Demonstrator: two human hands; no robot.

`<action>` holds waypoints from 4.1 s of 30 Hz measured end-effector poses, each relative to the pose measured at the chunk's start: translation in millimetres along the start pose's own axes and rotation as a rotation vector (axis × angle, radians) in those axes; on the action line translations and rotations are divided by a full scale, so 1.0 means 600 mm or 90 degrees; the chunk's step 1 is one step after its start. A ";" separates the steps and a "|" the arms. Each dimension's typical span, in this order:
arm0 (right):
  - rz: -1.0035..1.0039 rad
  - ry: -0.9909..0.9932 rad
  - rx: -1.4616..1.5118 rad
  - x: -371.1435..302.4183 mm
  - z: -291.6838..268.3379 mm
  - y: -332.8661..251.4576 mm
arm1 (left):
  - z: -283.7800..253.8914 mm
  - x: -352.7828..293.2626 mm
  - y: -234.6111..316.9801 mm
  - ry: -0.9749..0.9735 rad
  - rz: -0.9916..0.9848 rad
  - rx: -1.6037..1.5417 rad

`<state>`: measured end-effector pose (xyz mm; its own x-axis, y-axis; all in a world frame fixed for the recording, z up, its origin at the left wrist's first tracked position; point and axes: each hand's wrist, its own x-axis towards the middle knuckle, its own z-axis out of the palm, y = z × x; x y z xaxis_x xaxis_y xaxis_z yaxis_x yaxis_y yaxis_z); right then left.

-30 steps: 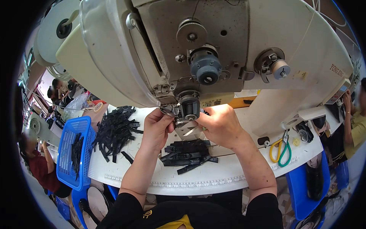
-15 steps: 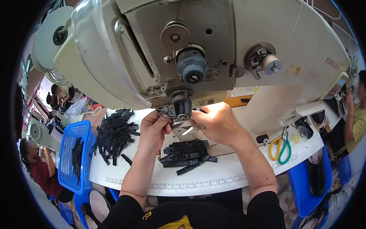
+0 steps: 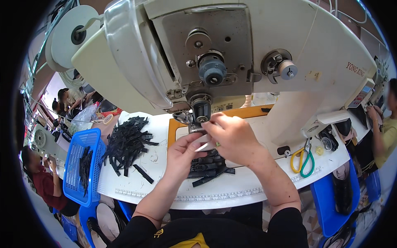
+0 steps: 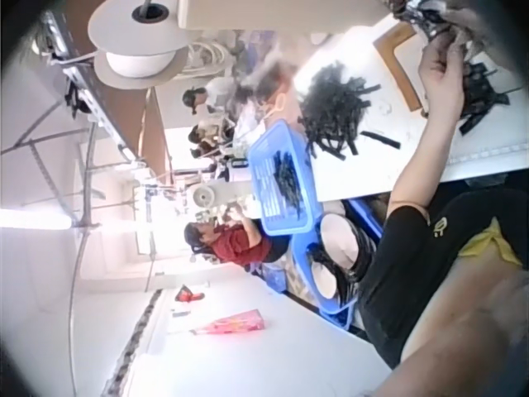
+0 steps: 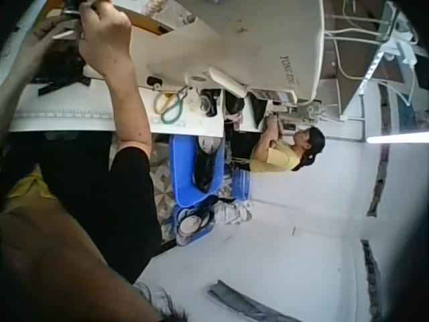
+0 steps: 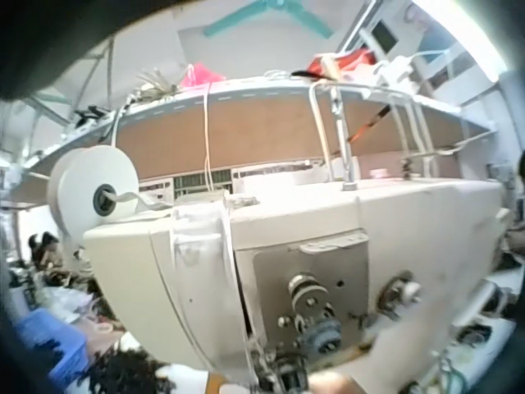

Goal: The person takes black straps, sews them using a sewing machine, trims excess threads using small snips, and stacks the sewn straps on the table.

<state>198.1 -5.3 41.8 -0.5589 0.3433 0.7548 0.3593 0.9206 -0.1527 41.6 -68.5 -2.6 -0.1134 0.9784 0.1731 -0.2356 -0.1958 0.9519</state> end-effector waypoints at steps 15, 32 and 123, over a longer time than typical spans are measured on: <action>-0.005 -0.026 -0.127 0.006 0.009 -0.010 | -0.067 0.038 0.045 -0.036 0.005 0.033; 0.016 -0.066 -0.150 0.002 0.035 0.062 | -0.067 0.111 0.011 0.013 -0.011 -0.070; 0.367 0.121 0.401 -0.162 0.002 -0.289 | -0.013 -0.262 0.052 -0.043 -0.028 -0.038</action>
<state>189.0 -197.9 -6.0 -0.2635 0.8015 0.5368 0.0357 0.5641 -0.8249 44.3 -229.1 -2.2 -0.0367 0.9879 0.1507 -0.2960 -0.1548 0.9426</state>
